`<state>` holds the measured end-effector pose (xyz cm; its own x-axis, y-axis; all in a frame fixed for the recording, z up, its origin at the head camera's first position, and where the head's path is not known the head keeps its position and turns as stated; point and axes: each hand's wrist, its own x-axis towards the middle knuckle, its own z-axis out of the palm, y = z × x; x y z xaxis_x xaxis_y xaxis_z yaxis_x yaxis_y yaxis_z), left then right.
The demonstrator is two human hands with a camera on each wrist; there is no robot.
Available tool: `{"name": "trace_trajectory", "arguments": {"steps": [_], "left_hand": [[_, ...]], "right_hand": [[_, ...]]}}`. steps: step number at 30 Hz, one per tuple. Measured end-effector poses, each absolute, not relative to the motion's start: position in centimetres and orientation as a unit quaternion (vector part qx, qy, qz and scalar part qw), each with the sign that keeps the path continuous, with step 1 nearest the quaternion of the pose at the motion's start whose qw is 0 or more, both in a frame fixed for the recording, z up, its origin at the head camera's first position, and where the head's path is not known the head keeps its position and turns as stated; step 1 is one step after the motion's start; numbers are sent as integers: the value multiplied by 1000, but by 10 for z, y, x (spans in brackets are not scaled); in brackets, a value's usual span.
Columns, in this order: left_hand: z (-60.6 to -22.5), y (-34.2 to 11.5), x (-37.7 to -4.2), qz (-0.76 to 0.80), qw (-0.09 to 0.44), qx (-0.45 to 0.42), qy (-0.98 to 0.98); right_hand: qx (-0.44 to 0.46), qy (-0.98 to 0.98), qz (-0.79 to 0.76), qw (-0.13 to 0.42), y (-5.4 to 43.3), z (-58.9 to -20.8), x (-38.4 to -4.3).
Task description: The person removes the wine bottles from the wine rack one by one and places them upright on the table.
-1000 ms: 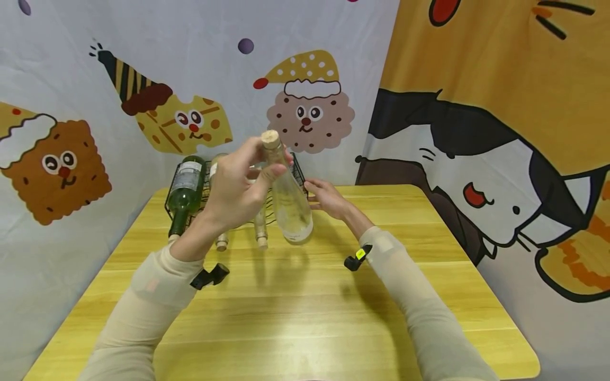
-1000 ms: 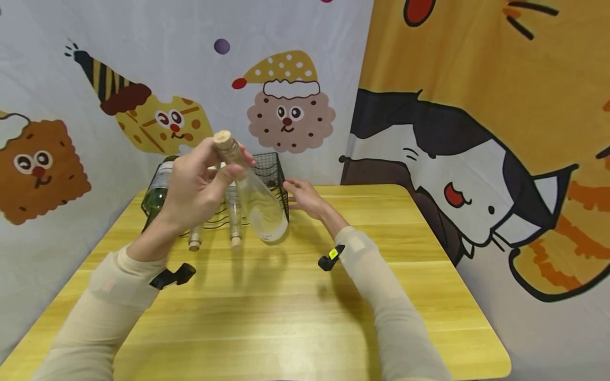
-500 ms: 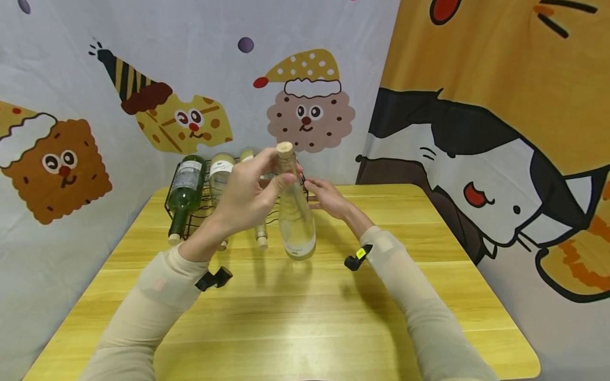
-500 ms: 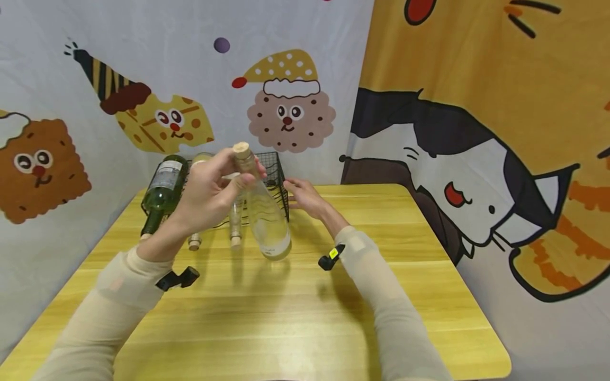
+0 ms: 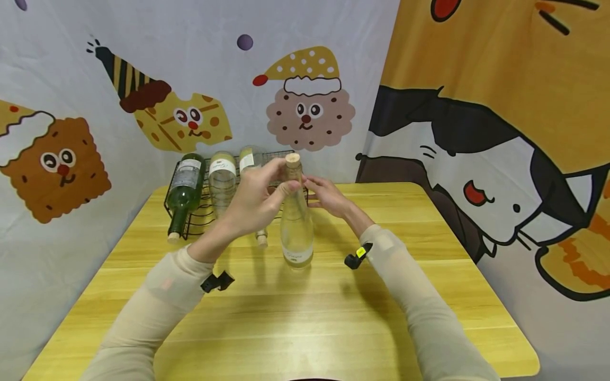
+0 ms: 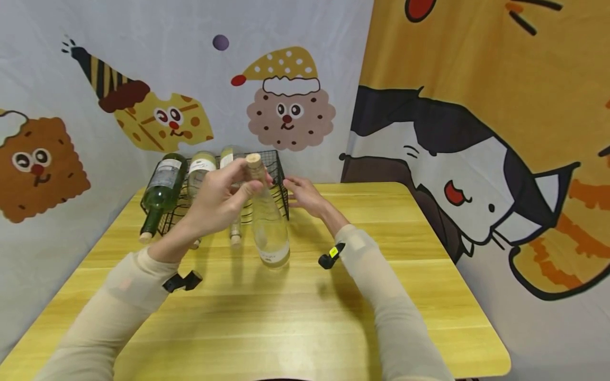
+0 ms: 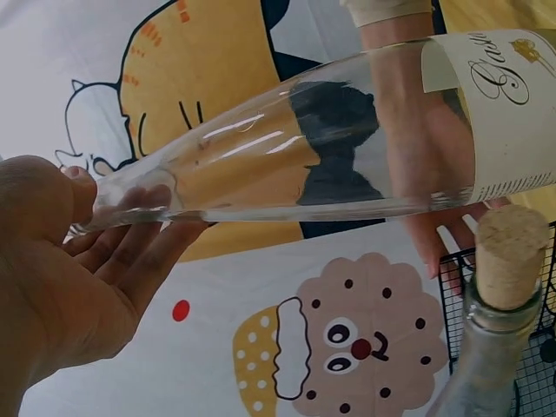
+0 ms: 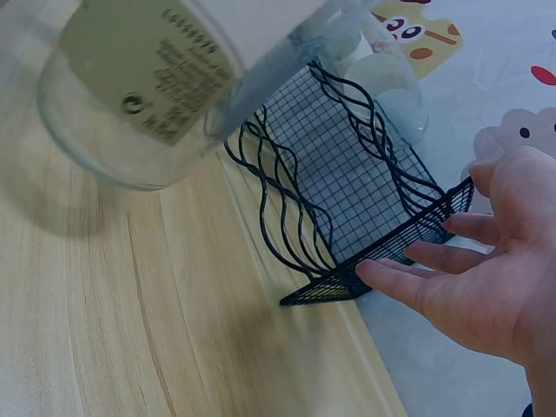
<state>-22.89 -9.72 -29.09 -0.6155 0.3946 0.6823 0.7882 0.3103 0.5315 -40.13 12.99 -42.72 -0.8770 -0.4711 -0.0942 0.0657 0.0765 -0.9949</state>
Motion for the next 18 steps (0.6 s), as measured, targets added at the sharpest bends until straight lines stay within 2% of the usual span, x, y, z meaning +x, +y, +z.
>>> {"name": "trace_trajectory", "arguments": {"steps": [9, 18], "left_hand": [[-300, -97, -229, -459, 172, -360, -794], [-309, -95, -231, -446, 178, -359, -800]], "right_hand": [[-148, 703, -665, 204, 130, -427, -402], [-141, 705, -664, 205, 130, -428, -402]]}}
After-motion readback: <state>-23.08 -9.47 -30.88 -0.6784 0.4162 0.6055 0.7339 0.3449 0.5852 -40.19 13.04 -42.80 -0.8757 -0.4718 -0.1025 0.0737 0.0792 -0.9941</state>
